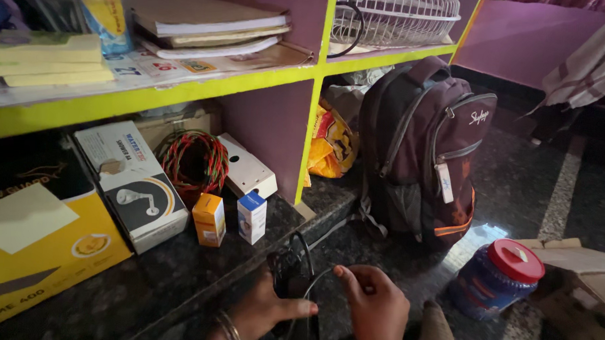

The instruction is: The person organizes stationery items on a floor next to a shelf. They handle sticky notes, a power adapter, and a container of blue pens, placing them into a cardboard box.

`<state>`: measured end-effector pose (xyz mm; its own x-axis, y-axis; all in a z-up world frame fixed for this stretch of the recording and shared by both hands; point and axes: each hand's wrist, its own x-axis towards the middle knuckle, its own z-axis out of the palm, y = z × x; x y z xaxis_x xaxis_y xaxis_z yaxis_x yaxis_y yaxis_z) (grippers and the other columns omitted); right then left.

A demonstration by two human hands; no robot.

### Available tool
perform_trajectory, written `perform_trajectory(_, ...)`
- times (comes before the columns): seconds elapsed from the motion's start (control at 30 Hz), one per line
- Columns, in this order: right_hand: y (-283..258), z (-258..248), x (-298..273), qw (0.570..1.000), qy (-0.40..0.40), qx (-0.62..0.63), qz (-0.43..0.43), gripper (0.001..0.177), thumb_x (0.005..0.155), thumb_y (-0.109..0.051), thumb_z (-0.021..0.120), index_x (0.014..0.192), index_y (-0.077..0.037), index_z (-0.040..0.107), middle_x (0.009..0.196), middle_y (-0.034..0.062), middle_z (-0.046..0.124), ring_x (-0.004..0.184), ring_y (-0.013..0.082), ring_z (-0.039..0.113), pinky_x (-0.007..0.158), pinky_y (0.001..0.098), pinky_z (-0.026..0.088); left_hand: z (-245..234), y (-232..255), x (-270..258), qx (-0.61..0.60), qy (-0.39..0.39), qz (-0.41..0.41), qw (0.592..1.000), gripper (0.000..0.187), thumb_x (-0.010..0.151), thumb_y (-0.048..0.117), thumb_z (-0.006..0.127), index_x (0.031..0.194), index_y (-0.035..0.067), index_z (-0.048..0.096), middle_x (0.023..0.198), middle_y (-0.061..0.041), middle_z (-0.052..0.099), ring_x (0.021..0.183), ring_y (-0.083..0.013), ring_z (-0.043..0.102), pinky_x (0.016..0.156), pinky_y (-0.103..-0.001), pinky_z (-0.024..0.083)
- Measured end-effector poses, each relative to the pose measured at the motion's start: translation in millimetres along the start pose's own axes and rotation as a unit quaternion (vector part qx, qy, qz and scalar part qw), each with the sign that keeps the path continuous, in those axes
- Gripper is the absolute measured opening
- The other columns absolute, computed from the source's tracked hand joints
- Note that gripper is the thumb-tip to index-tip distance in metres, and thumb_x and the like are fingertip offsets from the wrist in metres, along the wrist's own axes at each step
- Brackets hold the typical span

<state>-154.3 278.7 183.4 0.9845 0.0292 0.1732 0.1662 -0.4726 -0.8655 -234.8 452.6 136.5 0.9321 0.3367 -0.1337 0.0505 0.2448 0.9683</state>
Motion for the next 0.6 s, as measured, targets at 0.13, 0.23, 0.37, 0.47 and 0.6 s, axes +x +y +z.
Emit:
perform_trajectory(0.13, 38.6, 15.7, 13.6, 0.992, -0.085, -0.091, 0.002, 0.043, 0.082, -0.049, 0.079, 0.093, -0.008, 0.082, 0.079, 0.0103, 0.079, 0.074, 0.0163, 0.077, 0.071, 0.0327, 0.058, 0.4, -22.1, 9.4, -0.008, 0.029, 0.058, 0.998, 0.055, 0.071, 0.013, 0.085, 0.117, -0.008, 0.065, 0.100, -0.014, 0.076, 0.091, -0.0235, 0.073, 0.084, -0.036, 0.058)
perform_trajectory(0.23, 69.8, 37.0, 21.6, 0.964, -0.255, -0.015, 0.071, 0.053, 0.087, -0.051, 0.067, 0.116, -0.008, 0.078, 0.089, 0.0149, 0.083, 0.086, 0.0214, 0.076, 0.079, 0.0344, 0.059, -2.3, -25.6, 11.5, -0.052, 0.099, 0.055, 0.992, 0.058, 0.069, 0.011, 0.083, 0.121, 0.000, 0.060, 0.104, -0.012, 0.075, 0.092, -0.0224, 0.073, 0.084, -0.036, 0.058)
perform_trajectory(0.37, 86.1, 46.4, 10.8, 0.904, -0.408, 0.129, 0.009, 0.076, 0.084, -0.043, 0.079, 0.139, 0.000, 0.051, 0.125, 0.0131, 0.072, 0.118, 0.0191, 0.067, 0.099, 0.0322, 0.051, 8.3, -21.2, 9.5, -0.102, 0.165, 0.076, 0.978, 0.063, 0.066, 0.014, 0.085, 0.123, -0.001, 0.061, 0.106, -0.011, 0.075, 0.092, -0.0220, 0.073, 0.083, -0.036, 0.059)
perform_trajectory(0.47, 86.5, 45.4, 3.2, 0.868, -0.467, 0.171, 0.021, 0.100, 0.070, -0.032, 0.092, 0.147, -0.002, 0.035, 0.128, 0.0181, 0.067, 0.119, 0.0248, 0.064, 0.100, 0.0373, 0.052, 12.5, -19.1, 8.8, -0.040, 0.209, -0.011, 0.977, 0.062, 0.076, 0.031, 0.089, 0.121, 0.001, 0.058, 0.105, -0.012, 0.074, 0.091, -0.0235, 0.074, 0.081, -0.037, 0.059)
perform_trajectory(0.6, 108.7, 62.9, 12.1, 0.804, -0.474, 0.321, 0.163, 0.084, 0.068, -0.030, 0.086, 0.138, -0.001, 0.048, 0.113, 0.0145, 0.069, 0.103, 0.0237, 0.067, 0.089, 0.0359, 0.053, 19.8, -31.3, 21.2, 0.053, 0.204, -0.002, 0.978, 0.057, 0.082, 0.047, 0.079, 0.116, 0.003, 0.068, 0.105, -0.013, 0.079, 0.093, -0.0197, 0.073, 0.082, -0.033, 0.056)
